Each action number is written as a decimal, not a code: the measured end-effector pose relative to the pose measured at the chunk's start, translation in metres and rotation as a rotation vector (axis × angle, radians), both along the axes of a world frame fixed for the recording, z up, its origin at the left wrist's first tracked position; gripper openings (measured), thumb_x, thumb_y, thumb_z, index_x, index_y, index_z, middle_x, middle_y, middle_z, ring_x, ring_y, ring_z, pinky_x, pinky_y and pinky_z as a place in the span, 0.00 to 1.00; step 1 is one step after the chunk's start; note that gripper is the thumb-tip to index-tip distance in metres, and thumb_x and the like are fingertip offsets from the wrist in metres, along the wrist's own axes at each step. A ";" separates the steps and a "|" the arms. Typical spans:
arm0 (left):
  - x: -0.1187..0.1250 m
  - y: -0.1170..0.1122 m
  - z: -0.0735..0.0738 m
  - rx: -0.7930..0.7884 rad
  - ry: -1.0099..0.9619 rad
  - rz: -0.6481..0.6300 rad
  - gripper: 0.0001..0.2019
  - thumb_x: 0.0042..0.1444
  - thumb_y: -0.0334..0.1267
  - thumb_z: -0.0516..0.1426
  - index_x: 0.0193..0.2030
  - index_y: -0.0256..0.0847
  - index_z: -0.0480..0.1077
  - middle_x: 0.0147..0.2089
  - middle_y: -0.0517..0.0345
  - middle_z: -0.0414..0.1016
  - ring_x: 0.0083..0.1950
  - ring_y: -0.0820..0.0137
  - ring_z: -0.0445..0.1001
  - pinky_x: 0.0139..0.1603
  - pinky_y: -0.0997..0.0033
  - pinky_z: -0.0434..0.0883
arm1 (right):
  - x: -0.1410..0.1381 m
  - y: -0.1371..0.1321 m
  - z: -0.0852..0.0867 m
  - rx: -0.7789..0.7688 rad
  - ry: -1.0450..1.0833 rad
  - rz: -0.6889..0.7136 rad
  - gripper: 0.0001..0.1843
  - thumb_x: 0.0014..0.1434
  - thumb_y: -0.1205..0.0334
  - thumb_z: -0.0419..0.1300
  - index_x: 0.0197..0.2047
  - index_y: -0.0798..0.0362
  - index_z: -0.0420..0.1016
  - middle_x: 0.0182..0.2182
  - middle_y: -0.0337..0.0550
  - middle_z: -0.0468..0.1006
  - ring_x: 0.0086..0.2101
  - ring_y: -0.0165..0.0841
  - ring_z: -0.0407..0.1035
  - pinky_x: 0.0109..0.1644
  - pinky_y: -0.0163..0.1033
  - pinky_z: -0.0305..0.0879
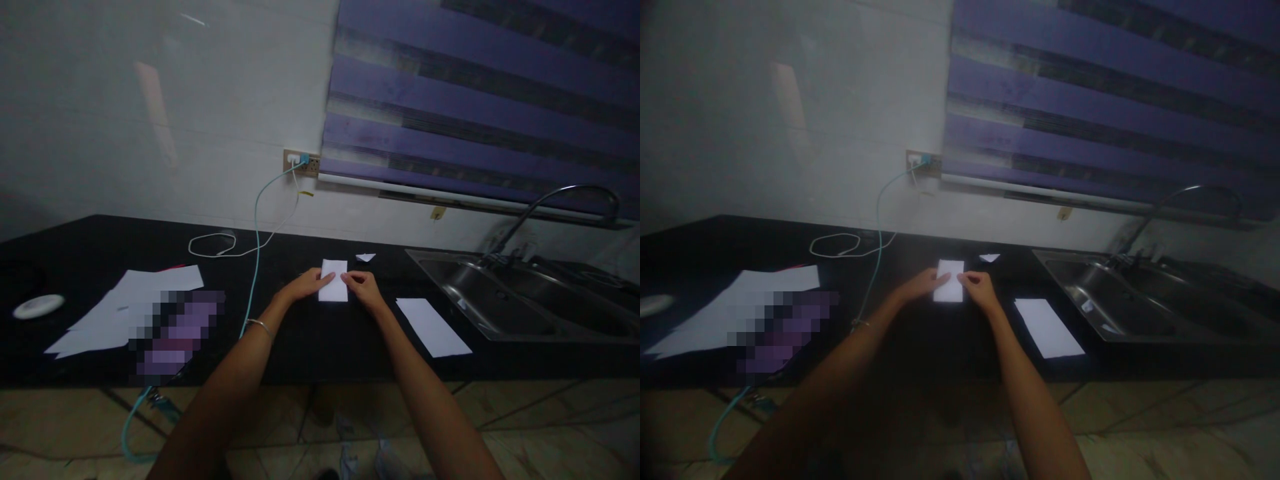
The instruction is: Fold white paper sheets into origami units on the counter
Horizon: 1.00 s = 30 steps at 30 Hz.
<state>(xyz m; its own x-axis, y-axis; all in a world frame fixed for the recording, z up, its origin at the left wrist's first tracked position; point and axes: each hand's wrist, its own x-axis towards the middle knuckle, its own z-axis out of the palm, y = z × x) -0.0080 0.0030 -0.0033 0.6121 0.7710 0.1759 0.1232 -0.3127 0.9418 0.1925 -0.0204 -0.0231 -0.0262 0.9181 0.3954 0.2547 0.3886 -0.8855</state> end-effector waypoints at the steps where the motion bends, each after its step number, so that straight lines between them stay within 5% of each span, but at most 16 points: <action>1: 0.001 0.001 0.000 0.001 -0.023 0.020 0.19 0.56 0.50 0.57 0.33 0.31 0.73 0.28 0.54 0.75 0.26 0.74 0.69 0.28 0.75 0.64 | -0.001 -0.001 0.000 -0.012 -0.009 0.025 0.19 0.50 0.47 0.63 0.30 0.56 0.80 0.21 0.39 0.73 0.23 0.30 0.63 0.27 0.35 0.57; 11: -0.001 0.014 -0.008 -0.008 -0.222 0.059 0.15 0.55 0.44 0.59 0.38 0.30 0.73 0.35 0.50 0.77 0.31 0.72 0.73 0.33 0.75 0.69 | -0.005 -0.010 0.009 -0.008 -0.063 0.079 0.18 0.51 0.47 0.62 0.25 0.56 0.76 0.20 0.38 0.71 0.23 0.29 0.61 0.28 0.35 0.55; 20: 0.003 0.006 -0.008 -0.051 -0.182 -0.009 0.19 0.54 0.46 0.60 0.44 0.30 0.72 0.39 0.46 0.77 0.35 0.69 0.75 0.36 0.72 0.70 | -0.004 -0.004 0.006 -0.002 0.061 -0.064 0.20 0.49 0.46 0.63 0.31 0.57 0.79 0.25 0.41 0.75 0.25 0.31 0.65 0.28 0.35 0.58; 30: 0.005 0.009 -0.018 0.067 0.055 0.010 0.26 0.61 0.54 0.47 0.31 0.31 0.71 0.24 0.55 0.71 0.22 0.74 0.66 0.23 0.76 0.61 | -0.003 -0.002 0.005 0.069 0.061 -0.180 0.19 0.49 0.47 0.63 0.30 0.58 0.79 0.28 0.46 0.79 0.29 0.37 0.71 0.32 0.38 0.64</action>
